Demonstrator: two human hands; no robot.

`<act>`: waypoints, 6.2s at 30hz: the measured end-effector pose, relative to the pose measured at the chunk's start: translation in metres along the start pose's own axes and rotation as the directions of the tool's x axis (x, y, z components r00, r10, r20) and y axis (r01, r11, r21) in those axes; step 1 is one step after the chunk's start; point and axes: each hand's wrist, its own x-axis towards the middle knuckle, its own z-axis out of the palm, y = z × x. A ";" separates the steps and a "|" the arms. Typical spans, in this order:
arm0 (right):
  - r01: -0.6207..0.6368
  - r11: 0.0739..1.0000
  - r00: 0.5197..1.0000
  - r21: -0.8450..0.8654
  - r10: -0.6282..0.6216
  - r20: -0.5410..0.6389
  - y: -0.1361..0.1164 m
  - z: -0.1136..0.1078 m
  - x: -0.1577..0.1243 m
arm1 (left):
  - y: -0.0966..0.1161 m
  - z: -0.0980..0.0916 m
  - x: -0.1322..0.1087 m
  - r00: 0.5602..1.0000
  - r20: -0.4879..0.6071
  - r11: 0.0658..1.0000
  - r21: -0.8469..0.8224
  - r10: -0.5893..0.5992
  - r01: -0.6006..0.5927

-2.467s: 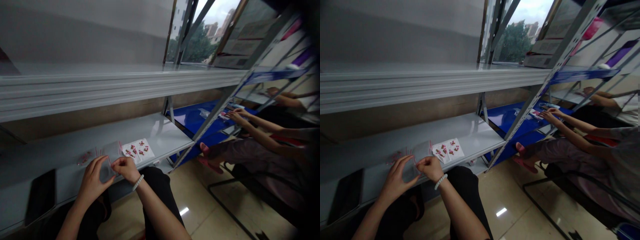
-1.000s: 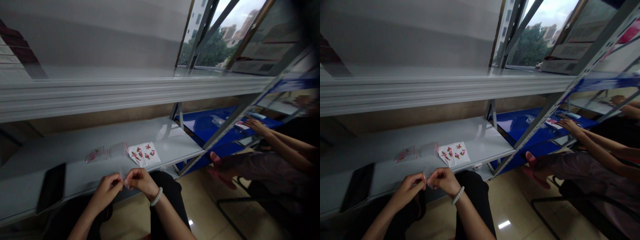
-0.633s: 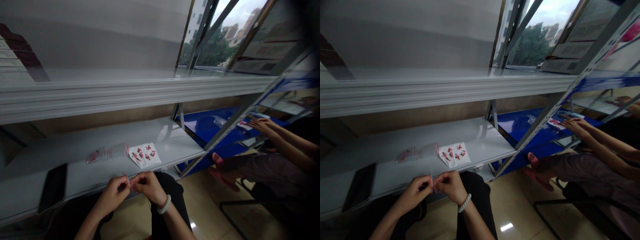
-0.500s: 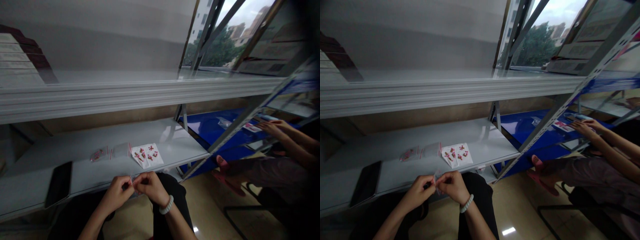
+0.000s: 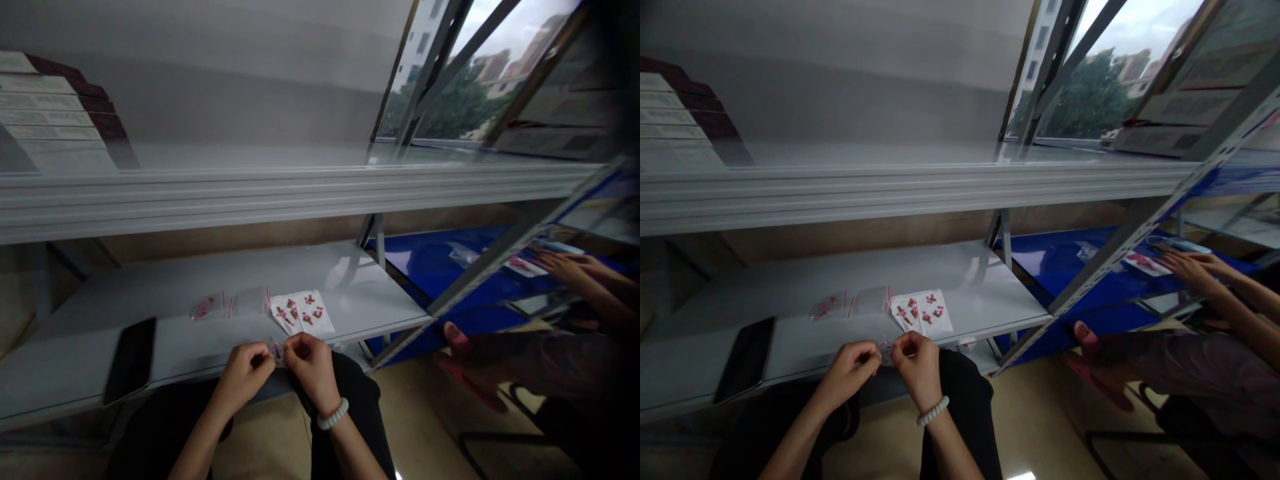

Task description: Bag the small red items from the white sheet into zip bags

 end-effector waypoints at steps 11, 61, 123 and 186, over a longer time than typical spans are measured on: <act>-0.027 0.996 0.985 0.083 0.012 0.172 -0.016 0.005 0.014 | -0.001 0.002 0.005 0.871 -0.172 0.819 0.461 0.460 -0.342; 0.471 0.634 0.865 -0.613 -0.467 0.182 0.091 -0.086 0.109 | -0.020 0.067 0.036 0.967 0.107 0.931 0.264 0.233 -0.253; 0.115 0.749 0.986 0.652 -0.009 -0.164 0.037 -0.078 0.094 | 0.019 0.007 0.056 0.892 -0.232 0.917 -0.005 0.387 -0.399; 0.028 0.753 0.995 0.658 -0.084 0.053 0.095 -0.036 0.078 | -0.030 0.073 0.087 0.977 -0.073 0.787 0.607 0.198 -0.114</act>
